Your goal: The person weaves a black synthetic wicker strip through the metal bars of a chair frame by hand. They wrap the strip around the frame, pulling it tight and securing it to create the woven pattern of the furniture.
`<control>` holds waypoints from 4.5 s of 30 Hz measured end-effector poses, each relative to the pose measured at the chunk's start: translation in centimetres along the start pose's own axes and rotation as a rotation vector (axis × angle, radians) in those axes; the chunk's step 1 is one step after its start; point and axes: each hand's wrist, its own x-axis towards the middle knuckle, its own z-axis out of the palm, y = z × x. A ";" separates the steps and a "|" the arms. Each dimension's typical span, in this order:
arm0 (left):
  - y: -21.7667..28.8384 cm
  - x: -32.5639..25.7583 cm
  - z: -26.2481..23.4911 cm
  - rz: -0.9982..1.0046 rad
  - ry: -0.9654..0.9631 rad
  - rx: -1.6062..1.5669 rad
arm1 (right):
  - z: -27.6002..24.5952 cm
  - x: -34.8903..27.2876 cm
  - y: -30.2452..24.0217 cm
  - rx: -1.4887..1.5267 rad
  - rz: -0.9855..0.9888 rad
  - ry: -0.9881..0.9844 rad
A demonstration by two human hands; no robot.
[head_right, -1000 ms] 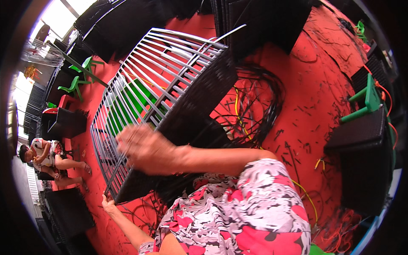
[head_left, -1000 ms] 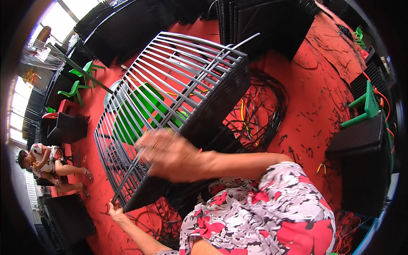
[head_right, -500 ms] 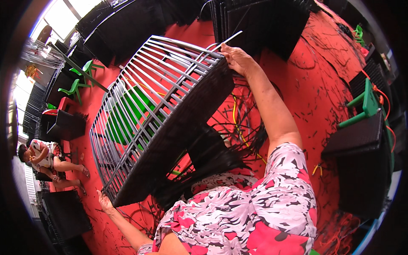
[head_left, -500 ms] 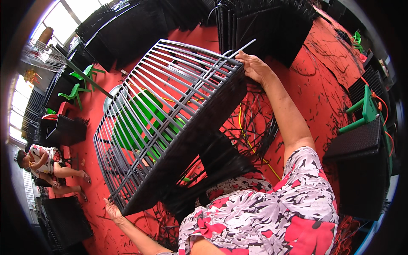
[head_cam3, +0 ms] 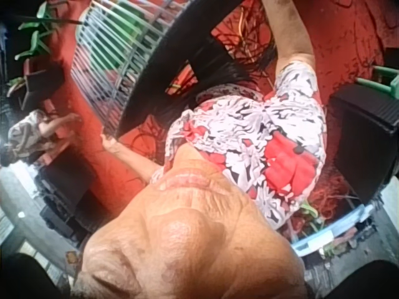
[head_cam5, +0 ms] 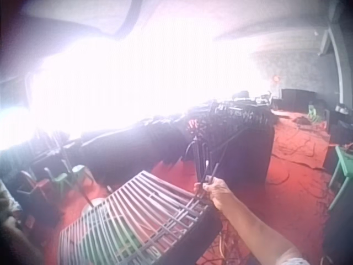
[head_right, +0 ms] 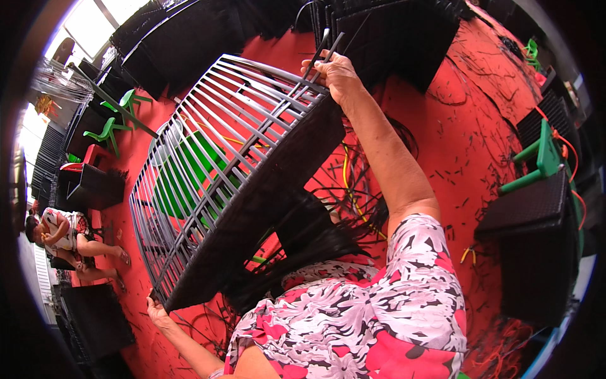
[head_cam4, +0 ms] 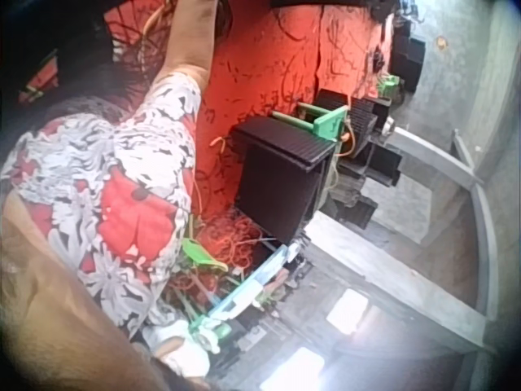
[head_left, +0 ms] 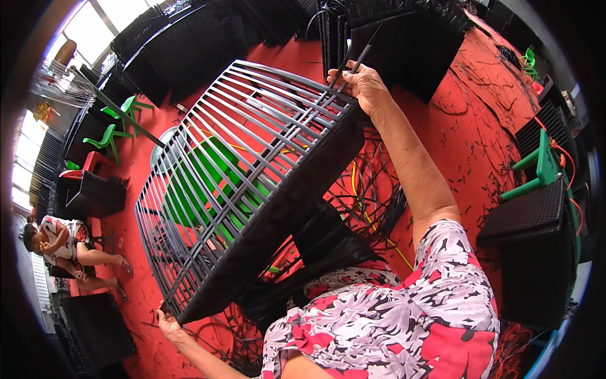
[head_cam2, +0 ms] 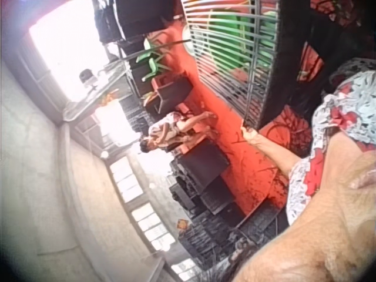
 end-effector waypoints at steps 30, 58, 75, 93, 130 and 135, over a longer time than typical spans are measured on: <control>0.0 -2.5 -0.2 0.171 0.401 -0.222 | -0.8 -0.4 0.4 -0.045 -0.077 0.212; -11.5 -11.1 18.8 0.527 0.407 0.340 | 14.5 -23.2 15.7 -0.569 -0.440 -0.990; -11.6 -9.5 20.5 0.685 0.382 0.369 | 16.1 -19.7 17.1 -0.634 -0.373 -0.983; -11.7 -9.4 20.0 0.648 0.404 0.368 | 15.3 -17.4 16.8 -0.697 -0.312 -0.868; -11.9 -8.7 19.7 0.620 0.417 0.379 | 13.3 -12.1 15.2 -0.769 -0.271 -0.689; -10.9 -11.4 22.4 0.704 0.410 0.344 | 12.5 -11.0 14.6 -0.778 -0.273 -0.645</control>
